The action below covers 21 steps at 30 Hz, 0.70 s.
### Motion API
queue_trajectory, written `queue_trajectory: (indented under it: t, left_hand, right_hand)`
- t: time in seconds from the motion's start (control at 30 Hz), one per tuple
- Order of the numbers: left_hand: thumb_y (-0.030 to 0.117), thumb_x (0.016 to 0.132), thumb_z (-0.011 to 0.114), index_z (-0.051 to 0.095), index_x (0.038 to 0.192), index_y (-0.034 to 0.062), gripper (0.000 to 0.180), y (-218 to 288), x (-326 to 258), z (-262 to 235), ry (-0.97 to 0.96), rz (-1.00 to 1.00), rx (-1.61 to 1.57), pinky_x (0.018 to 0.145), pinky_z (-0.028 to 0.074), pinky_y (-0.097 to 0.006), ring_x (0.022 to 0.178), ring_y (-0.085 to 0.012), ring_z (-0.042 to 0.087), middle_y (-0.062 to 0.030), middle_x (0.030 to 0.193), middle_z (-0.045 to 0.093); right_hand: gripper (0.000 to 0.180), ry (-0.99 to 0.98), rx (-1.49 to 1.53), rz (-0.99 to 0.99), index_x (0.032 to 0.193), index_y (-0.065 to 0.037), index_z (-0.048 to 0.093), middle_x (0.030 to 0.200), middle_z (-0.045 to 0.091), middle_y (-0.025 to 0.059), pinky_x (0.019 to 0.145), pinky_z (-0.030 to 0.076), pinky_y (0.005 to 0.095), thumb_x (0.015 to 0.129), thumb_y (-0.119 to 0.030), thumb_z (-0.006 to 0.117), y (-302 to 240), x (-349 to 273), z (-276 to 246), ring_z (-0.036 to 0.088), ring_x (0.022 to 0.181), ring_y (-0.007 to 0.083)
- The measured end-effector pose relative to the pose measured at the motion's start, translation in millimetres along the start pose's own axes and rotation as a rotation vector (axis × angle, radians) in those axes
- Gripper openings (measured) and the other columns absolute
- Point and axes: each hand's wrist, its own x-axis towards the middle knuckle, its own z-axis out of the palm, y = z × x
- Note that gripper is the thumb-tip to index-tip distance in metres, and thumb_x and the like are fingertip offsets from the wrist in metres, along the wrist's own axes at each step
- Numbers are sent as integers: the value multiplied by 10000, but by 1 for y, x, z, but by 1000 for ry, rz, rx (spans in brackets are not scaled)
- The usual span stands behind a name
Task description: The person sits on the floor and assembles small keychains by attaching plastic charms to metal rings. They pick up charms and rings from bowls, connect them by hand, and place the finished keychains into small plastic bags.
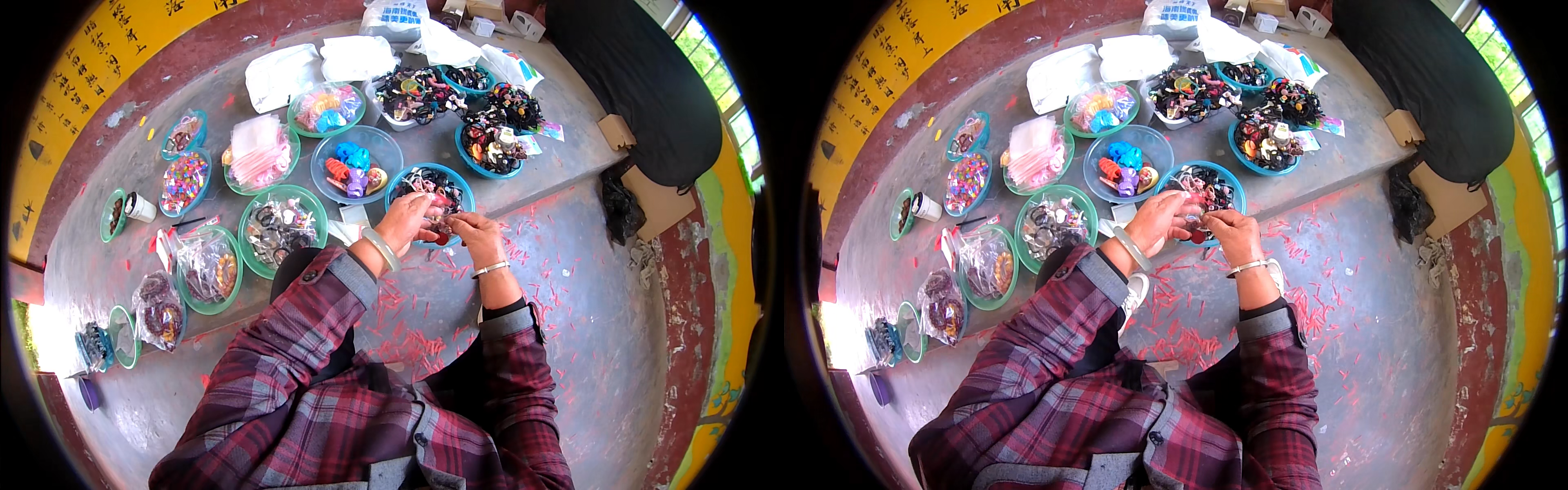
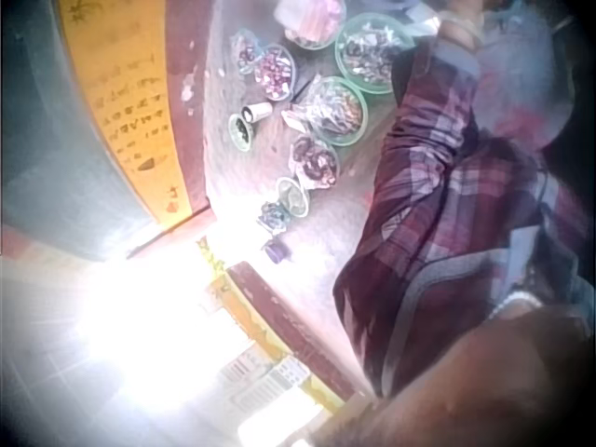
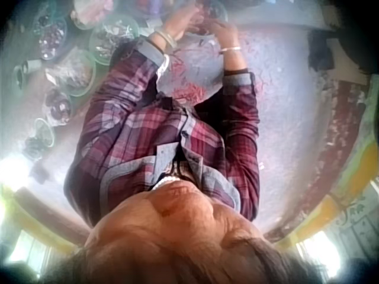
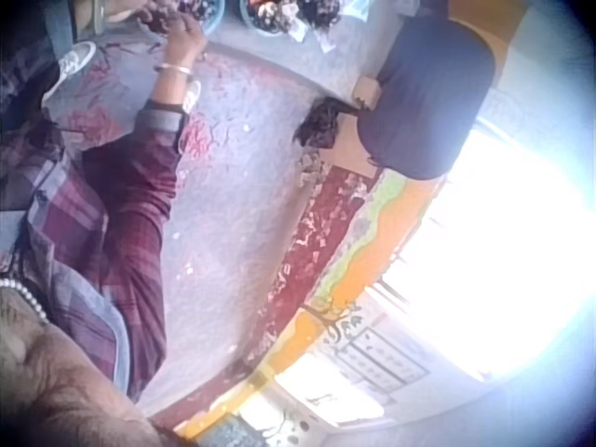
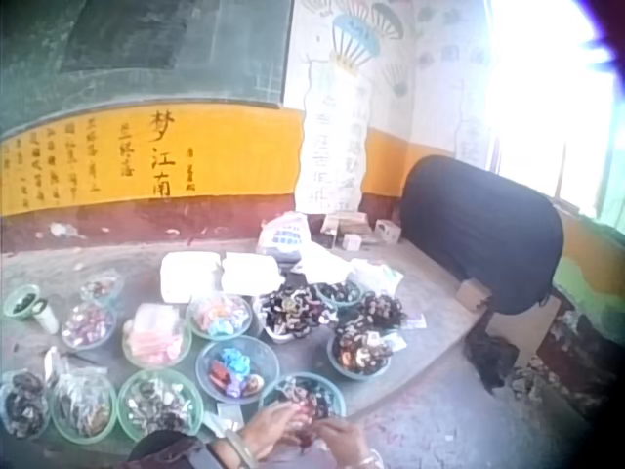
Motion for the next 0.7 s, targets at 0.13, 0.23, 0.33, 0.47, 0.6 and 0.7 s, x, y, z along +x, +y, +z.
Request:
queue_trajectory:
  t: [0.13, 0.23, 0.33, 0.47, 0.6, 0.7]
  left_hand:
    - [269, 892, 400, 467, 1039, -15, 327, -1, 1, -2, -51, -1, -48, 633, 509, -275, 854, -203, 587, -145, 993, 546]
    - [249, 893, 397, 479, 996, -33, 312, -11, 7, -8, -50, 29, -57, 664, 508, -279, 846, -208, 590, -162, 957, 556]
    - [227, 895, 388, 495, 954, -44, 297, -12, 16, -13, 8, 125, -97, 699, 504, -281, 830, -213, 593, -167, 908, 571]
    - [212, 894, 385, 515, 923, -46, 291, -2, 18, -17, 124, 163, -130, 733, 495, -298, 798, -210, 596, -146, 863, 589]
    - [255, 885, 416, 547, 911, -6, 293, 0, 15, -17, 128, 116, 82, 702, 481, -272, 774, -176, 593, -106, 851, 602]
    - [239, 838, 470, 589, 827, 2, 266, -17, 22, -20, -11, 123, 403, 642, 478, -287, 706, -188, 598, -94, 803, 618]
  right_hand:
    - [171, 7, 122, 62, 854, -18, 636, 747, 621, 30, 584, 427, 209, 792, -169, 586, 3, 2, -2, 562, 680, 95]
    - [186, -34, 141, 92, 849, -39, 628, 748, 627, 23, 550, 406, 208, 818, -209, 557, 6, 3, -3, 557, 648, 86]
    - [181, -52, 241, 130, 848, -42, 618, 754, 629, 24, 568, 421, 216, 825, -207, 546, 8, 4, -1, 577, 673, 97]
    - [187, 17, 195, 141, 836, -23, 620, 745, 624, 31, 561, 438, 224, 814, -196, 553, 23, 15, -4, 577, 661, 104]
    - [193, -3, 40, 141, 846, -4, 620, 735, 619, 33, 560, 443, 225, 802, -178, 551, 29, 8, -12, 572, 662, 103]
    - [199, -14, 13, 95, 848, 0, 619, 729, 615, 27, 558, 440, 222, 802, -181, 548, 20, -6, -14, 571, 675, 98]
